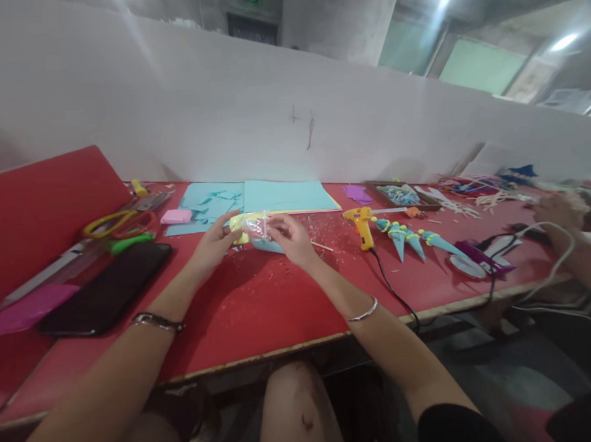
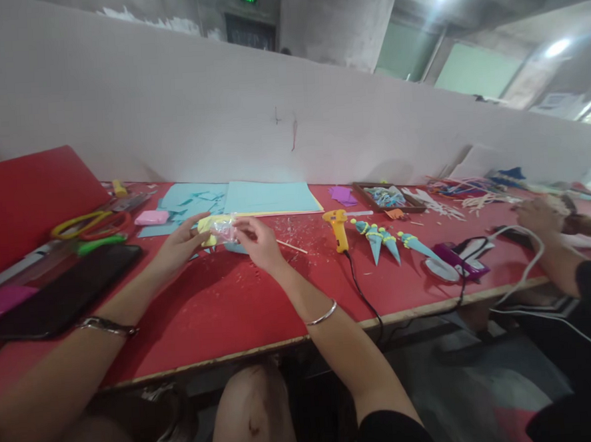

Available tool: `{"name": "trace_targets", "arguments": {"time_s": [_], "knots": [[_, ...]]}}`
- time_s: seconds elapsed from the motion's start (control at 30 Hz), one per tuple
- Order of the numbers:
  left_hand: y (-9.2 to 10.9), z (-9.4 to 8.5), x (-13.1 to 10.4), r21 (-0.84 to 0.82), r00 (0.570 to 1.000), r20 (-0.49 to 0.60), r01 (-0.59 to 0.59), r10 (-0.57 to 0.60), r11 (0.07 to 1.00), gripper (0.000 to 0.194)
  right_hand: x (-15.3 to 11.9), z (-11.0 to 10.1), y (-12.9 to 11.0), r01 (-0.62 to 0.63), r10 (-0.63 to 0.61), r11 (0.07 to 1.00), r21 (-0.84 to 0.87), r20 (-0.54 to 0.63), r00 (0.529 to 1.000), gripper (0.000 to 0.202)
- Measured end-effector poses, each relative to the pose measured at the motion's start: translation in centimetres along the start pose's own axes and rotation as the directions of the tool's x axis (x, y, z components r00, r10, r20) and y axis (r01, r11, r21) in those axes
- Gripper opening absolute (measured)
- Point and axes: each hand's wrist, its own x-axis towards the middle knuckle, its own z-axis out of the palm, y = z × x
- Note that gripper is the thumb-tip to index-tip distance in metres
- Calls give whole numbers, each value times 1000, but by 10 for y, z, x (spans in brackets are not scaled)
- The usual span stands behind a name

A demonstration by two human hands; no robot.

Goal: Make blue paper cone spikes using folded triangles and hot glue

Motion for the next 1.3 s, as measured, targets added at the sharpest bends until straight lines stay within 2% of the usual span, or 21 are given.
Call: {"name": "trace_targets", "arguments": {"time_s": [0.07,0.13,0.2,0.27,0.33,0.4,0.53,0.63,0.8,1.03,1.17,1.3], "knots": [[-1,-1,1,99,999,1,-45,45,994,58,1,0,1,-22,22,1000,0,0,1000,24],[-2,-1,0,285,986,-3,-158,166,946,59,1,0,1,-44,44,999,7,0,999,23],[-2,1,-2,494,942,22,-302,335,815,63,0,0,-2,-45,44,999,13,2,999,21],[-1,5,-5,638,883,96,-409,460,652,68,-1,0,-6,-27,27,1000,-5,18,999,19],[0,10,-8,699,845,178,-469,504,539,71,-3,1,-10,-4,6,999,-38,50,999,17],[1,14,-9,723,833,233,-494,502,484,68,-6,2,-14,29,-23,997,-68,94,995,16],[1,16,-10,764,851,235,-460,469,452,52,-8,5,-18,109,-90,989,-103,173,981,14],[3,14,-10,777,851,247,-459,463,430,46,-9,6,-20,126,-105,987,-104,185,977,12],[6,12,-9,772,838,274,-485,473,412,47,-10,4,-23,124,-103,987,-99,193,976,10],[7,12,-6,814,842,253,-452,477,365,41,-9,5,-22,108,-85,987,-121,182,980,14],[8,13,-7,816,859,240,-430,452,385,42,-9,3,-20,109,-83,974,-198,134,988,19],[9,15,-11,809,878,201,-399,434,432,52,-8,3,-17,142,-121,954,-263,95,988,28]]}}
